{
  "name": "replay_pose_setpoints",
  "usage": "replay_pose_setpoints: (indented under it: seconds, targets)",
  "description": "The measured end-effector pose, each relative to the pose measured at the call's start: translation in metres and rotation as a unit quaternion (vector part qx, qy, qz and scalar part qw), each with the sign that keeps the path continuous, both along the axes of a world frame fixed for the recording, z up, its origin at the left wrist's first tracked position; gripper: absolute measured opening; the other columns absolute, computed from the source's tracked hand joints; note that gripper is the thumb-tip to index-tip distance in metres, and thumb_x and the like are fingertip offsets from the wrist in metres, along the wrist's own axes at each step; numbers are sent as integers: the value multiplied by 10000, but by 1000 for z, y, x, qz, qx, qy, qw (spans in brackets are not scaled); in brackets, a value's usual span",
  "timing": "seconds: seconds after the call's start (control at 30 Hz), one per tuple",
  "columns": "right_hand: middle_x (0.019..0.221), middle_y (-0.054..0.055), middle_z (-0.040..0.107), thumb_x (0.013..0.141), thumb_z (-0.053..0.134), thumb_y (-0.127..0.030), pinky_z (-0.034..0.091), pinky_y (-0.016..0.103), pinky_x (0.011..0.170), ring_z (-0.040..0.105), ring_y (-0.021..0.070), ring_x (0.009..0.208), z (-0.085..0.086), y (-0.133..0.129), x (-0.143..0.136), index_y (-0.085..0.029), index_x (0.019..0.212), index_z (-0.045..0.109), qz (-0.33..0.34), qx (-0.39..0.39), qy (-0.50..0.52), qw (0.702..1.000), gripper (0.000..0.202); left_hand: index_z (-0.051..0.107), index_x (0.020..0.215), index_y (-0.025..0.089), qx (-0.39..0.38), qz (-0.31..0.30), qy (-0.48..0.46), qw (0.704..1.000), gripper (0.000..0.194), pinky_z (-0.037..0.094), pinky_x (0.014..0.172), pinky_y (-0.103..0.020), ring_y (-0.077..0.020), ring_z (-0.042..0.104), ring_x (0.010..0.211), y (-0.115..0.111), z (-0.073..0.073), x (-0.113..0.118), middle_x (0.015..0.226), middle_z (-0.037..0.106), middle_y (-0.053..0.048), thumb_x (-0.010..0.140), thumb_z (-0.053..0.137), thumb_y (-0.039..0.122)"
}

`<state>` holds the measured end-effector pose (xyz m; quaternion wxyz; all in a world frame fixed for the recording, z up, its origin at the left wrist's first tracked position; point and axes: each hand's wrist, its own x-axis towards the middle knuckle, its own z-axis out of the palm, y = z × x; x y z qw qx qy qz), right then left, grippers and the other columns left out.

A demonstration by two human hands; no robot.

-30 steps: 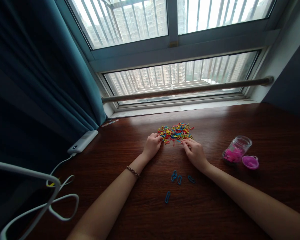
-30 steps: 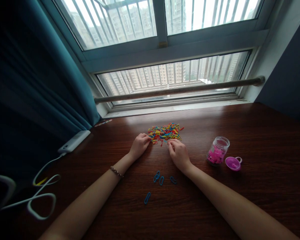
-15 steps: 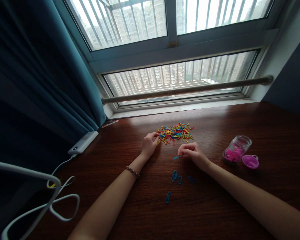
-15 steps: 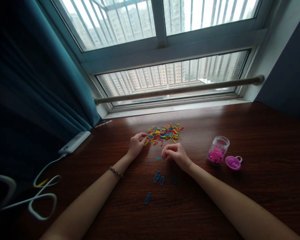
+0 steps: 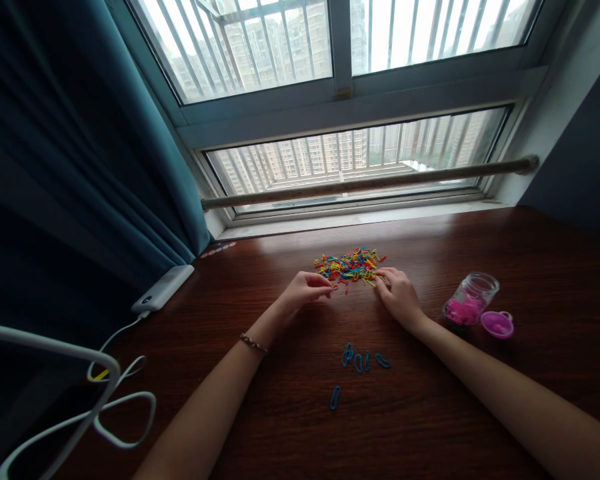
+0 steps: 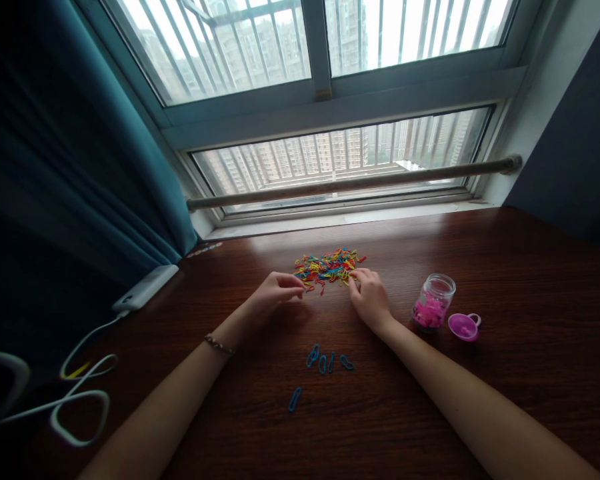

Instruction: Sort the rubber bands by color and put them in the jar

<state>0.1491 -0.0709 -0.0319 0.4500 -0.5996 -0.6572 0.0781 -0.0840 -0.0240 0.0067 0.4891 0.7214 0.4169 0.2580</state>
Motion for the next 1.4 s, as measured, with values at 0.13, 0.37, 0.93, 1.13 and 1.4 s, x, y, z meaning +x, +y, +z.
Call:
replay_pose_setpoints:
  seconds: [0.13, 0.37, 0.93, 1.13, 1.4]
  targets:
    - [1017, 110, 606, 797, 396, -220, 353, 373, 894, 492, 227, 983, -13, 10, 7, -139, 956, 619, -14, -7, -53, 998, 286, 664, 704, 109, -108, -192, 59, 974, 243, 304, 409, -172, -56, 436, 440, -20, 10, 12, 589, 622, -21, 608, 687, 331]
    - [1098, 116, 582, 798, 403, -236, 313, 407, 918, 403, 260, 1071, -23, 14, 7, -114, 1077, 566, -27, -38, -112, 993, 345, 692, 811, 117, -155, -358, 141, 910, 326, 269, 372, -171, -53, 380, 426, -36, 17, 22, 593, 617, -44, 716, 589, 411]
    - [1141, 69, 567, 795, 420, -245, 332, 417, 901, 396, 250, 1089, -20, 13, 6, -180, 1052, 596, -31, -62, -102, 992, 319, 644, 757, 190, 389, 160, 191, 887, 125, 443, 739, -289, -164, 563, 778, 32, -37, -31, 812, 642, -35, 748, 520, 200]
    - [1134, 50, 582, 800, 405, -214, 312, 434, 925, 399, 238, 1097, -18, 10, 4, -194, 1044, 601, -11, -70, -101, 992, 314, 656, 795, 204, 412, 86, 197, 886, 177, 441, 822, -327, -178, 543, 883, 29, -36, -25, 907, 642, -34, 768, 491, 147]
    - [1133, 102, 568, 765, 401, -175, 354, 399, 952, 460, 218, 1084, -16, 14, 8, -145, 1070, 594, 0, -4, 16, 1000, 363, 659, 810, 192, 427, 91, 198, 878, 180, 447, 814, -324, -178, 538, 872, 32, -41, -27, 890, 628, -46, 781, 488, 147]
